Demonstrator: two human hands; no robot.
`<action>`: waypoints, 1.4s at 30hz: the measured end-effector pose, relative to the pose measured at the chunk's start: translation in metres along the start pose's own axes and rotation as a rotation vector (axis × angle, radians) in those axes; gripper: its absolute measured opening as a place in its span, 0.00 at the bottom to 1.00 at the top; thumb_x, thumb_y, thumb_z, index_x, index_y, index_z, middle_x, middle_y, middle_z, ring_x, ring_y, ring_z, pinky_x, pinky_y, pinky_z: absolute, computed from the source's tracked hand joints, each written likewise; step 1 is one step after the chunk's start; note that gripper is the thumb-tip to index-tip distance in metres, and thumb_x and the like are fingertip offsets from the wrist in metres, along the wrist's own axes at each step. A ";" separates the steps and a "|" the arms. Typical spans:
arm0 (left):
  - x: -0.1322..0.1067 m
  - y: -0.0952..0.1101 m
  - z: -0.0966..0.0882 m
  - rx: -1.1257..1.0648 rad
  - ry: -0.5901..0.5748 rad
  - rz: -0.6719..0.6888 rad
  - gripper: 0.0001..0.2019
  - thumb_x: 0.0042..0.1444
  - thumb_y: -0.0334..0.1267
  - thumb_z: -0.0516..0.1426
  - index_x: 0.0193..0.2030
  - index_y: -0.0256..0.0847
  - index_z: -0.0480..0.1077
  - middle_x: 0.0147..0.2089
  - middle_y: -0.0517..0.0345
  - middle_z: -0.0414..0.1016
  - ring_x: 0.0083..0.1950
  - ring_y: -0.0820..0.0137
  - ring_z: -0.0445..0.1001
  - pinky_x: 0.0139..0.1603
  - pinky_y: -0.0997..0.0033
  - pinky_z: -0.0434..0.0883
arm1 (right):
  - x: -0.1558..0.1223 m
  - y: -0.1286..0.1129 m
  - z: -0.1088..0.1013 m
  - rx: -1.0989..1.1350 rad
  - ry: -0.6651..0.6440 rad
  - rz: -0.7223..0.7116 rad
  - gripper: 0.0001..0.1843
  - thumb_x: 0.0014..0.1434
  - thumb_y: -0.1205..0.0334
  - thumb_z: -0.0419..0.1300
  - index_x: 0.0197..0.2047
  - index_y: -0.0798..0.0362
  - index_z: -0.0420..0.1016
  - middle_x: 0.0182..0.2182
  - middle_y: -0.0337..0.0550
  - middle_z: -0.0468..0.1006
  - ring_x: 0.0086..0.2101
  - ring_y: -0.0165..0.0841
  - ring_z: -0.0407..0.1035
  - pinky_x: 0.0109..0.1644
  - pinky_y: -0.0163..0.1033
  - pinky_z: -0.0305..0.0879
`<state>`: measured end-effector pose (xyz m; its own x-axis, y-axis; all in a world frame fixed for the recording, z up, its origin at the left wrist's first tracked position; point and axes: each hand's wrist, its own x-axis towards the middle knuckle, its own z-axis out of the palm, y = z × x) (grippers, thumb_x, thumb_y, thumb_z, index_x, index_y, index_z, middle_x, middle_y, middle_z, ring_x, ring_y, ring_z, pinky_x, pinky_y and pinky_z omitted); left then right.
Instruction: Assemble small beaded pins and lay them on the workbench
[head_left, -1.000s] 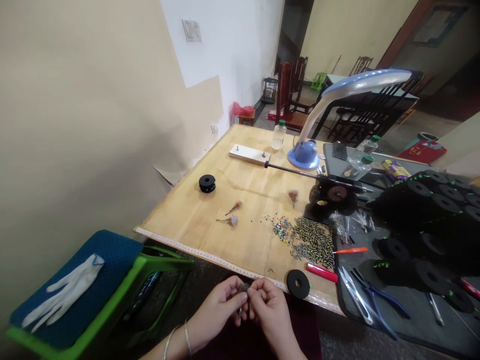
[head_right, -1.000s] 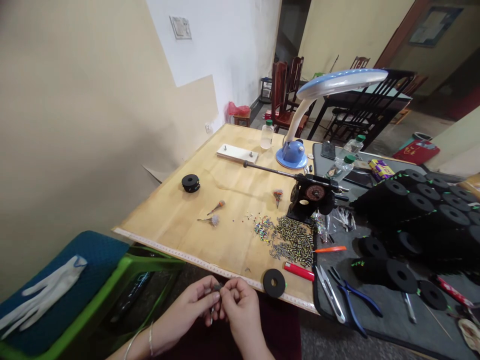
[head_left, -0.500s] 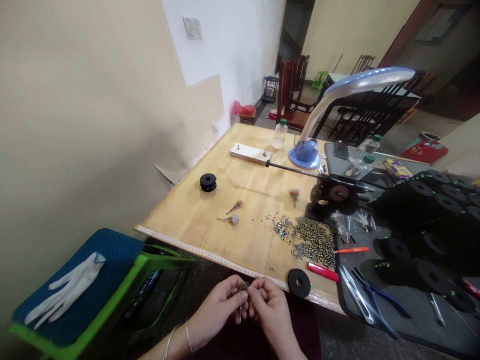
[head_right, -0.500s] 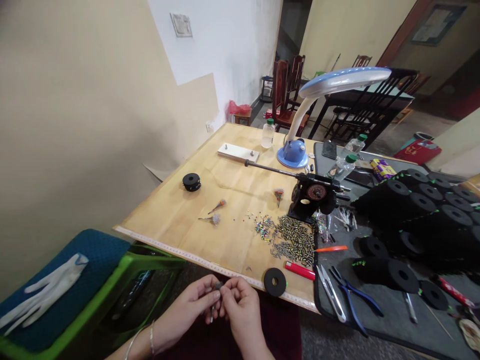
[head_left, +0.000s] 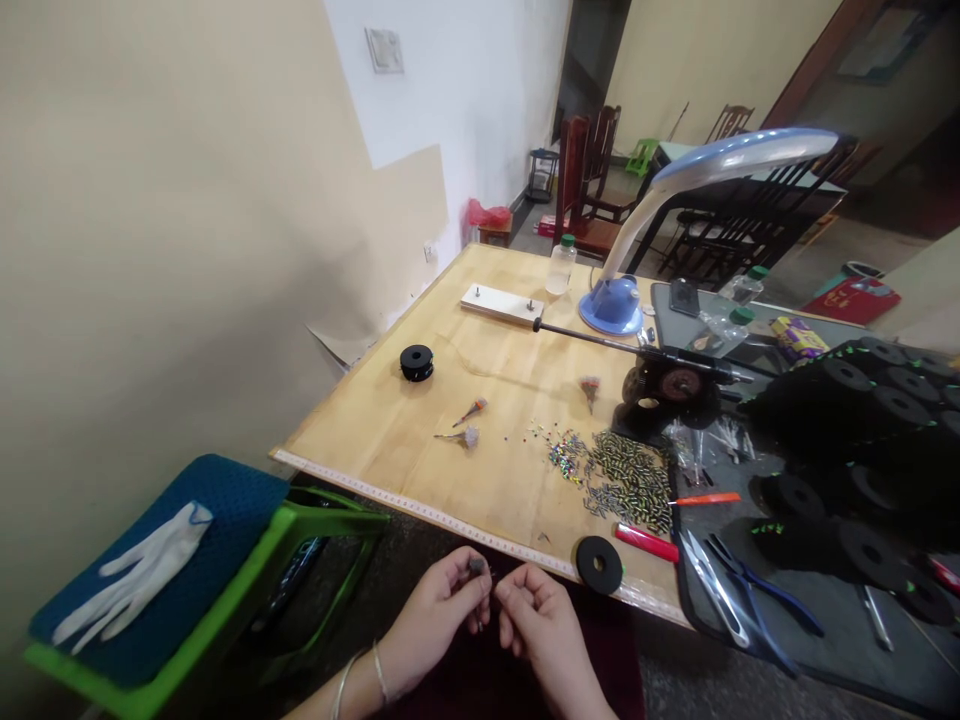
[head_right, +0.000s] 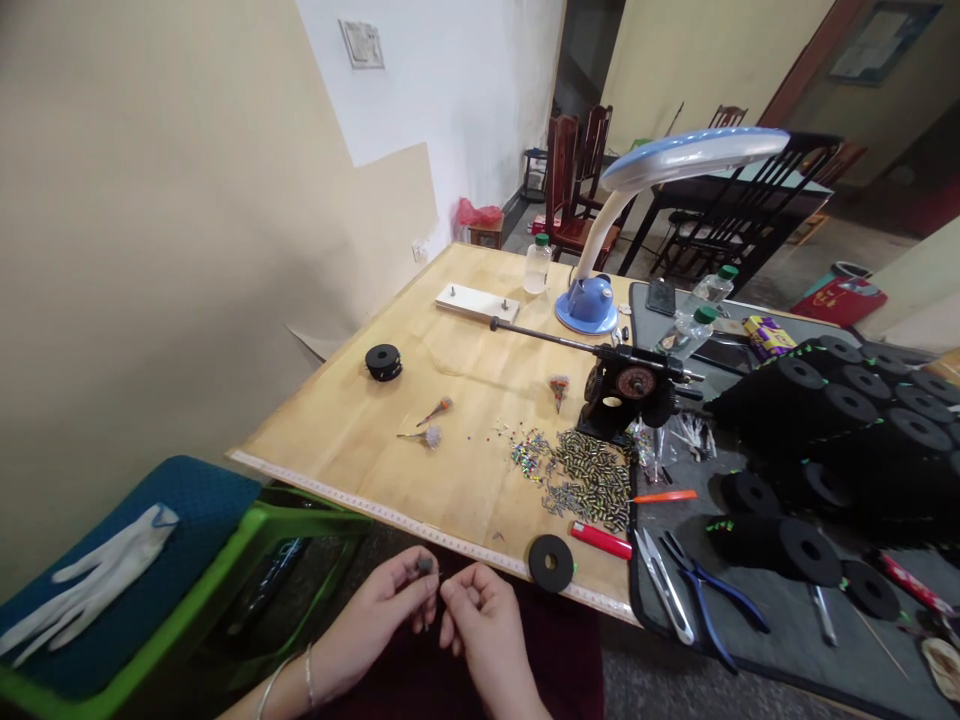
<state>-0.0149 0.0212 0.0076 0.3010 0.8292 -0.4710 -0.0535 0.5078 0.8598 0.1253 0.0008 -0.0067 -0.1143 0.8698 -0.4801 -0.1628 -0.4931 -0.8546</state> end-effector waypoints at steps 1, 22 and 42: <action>0.000 0.000 0.000 0.015 0.007 0.013 0.15 0.50 0.49 0.61 0.28 0.39 0.64 0.21 0.65 0.66 0.23 0.74 0.66 0.24 0.75 0.63 | -0.001 0.000 0.000 -0.009 -0.012 0.005 0.26 0.48 0.37 0.63 0.24 0.54 0.66 0.10 0.31 0.67 0.12 0.21 0.49 0.18 0.29 0.43; -0.001 0.000 -0.001 0.059 0.007 0.107 0.11 0.52 0.44 0.59 0.29 0.40 0.64 0.24 0.66 0.62 0.25 0.75 0.62 0.26 0.75 0.62 | -0.001 0.000 0.004 0.135 -0.092 0.122 0.22 0.47 0.43 0.65 0.24 0.55 0.67 0.09 0.29 0.65 0.10 0.19 0.47 0.15 0.29 0.36; -0.002 -0.004 0.000 0.106 0.003 0.152 0.08 0.56 0.40 0.56 0.31 0.40 0.63 0.26 0.66 0.62 0.27 0.74 0.62 0.28 0.75 0.63 | -0.002 -0.003 0.004 0.196 -0.084 0.163 0.23 0.44 0.43 0.67 0.23 0.55 0.67 0.08 0.29 0.65 0.10 0.19 0.47 0.14 0.28 0.36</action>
<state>-0.0157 0.0174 0.0054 0.2938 0.8955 -0.3343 0.0021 0.3491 0.9371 0.1220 0.0006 -0.0019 -0.2347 0.7777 -0.5832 -0.3217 -0.6283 -0.7084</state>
